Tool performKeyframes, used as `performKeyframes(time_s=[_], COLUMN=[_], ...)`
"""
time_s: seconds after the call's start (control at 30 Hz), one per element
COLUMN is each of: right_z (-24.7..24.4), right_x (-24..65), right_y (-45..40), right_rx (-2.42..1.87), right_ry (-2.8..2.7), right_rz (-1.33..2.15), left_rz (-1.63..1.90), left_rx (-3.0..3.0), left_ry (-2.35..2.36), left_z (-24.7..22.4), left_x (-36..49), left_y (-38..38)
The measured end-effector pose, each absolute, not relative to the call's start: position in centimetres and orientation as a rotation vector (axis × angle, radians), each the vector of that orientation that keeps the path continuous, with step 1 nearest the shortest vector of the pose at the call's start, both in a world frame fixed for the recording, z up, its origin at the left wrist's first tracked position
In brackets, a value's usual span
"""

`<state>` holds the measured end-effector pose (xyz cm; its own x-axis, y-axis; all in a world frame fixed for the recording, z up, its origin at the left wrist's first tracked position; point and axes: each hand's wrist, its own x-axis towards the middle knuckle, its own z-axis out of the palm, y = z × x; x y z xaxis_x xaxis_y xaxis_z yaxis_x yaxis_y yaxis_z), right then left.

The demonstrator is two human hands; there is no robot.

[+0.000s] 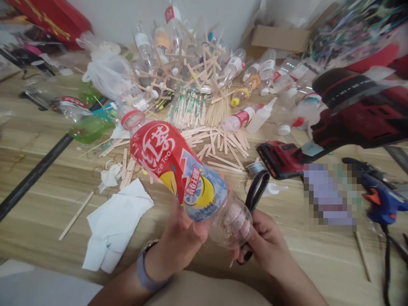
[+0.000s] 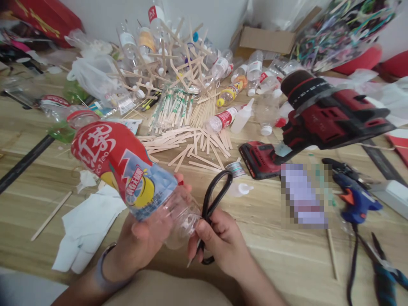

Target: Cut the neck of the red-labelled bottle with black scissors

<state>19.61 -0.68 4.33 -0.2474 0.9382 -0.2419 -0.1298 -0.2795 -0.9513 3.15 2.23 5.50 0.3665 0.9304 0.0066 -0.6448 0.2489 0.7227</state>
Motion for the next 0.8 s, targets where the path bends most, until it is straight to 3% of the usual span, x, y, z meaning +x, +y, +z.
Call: performKeyframes(time_s=[0.1, 0.27, 0.43, 0.6, 0.8], right_z=[4.9, 5.2, 3.8, 4.2, 4.3], right_x=[19.9, 20.2, 20.4, 20.2, 19.9], right_y=[-0.2, 0.7, 0.3, 0.1, -0.1], right_rx=[-1.208, -1.310, -1.309, -1.288, -1.208], right_ry=[-1.406, -1.887, -1.937, -1.831, -1.472], right_rz=[1.376, 0.334, -0.001, 0.245, 1.209], left_rz=[1.162, 1.201, 1.193, 1.191, 1.184], left_rx=[0.718, 0.729, 0.670, 0.665, 0.652], left_ry=[0.482, 0.548, 0.550, 0.478, 0.468], left_z=[5.5, 5.0, 5.0, 5.4, 5.7], left_x=[3.2, 3.6, 4.1, 3.8, 3.6], left_y=[2.3, 2.3, 2.0, 1.9, 2.2])
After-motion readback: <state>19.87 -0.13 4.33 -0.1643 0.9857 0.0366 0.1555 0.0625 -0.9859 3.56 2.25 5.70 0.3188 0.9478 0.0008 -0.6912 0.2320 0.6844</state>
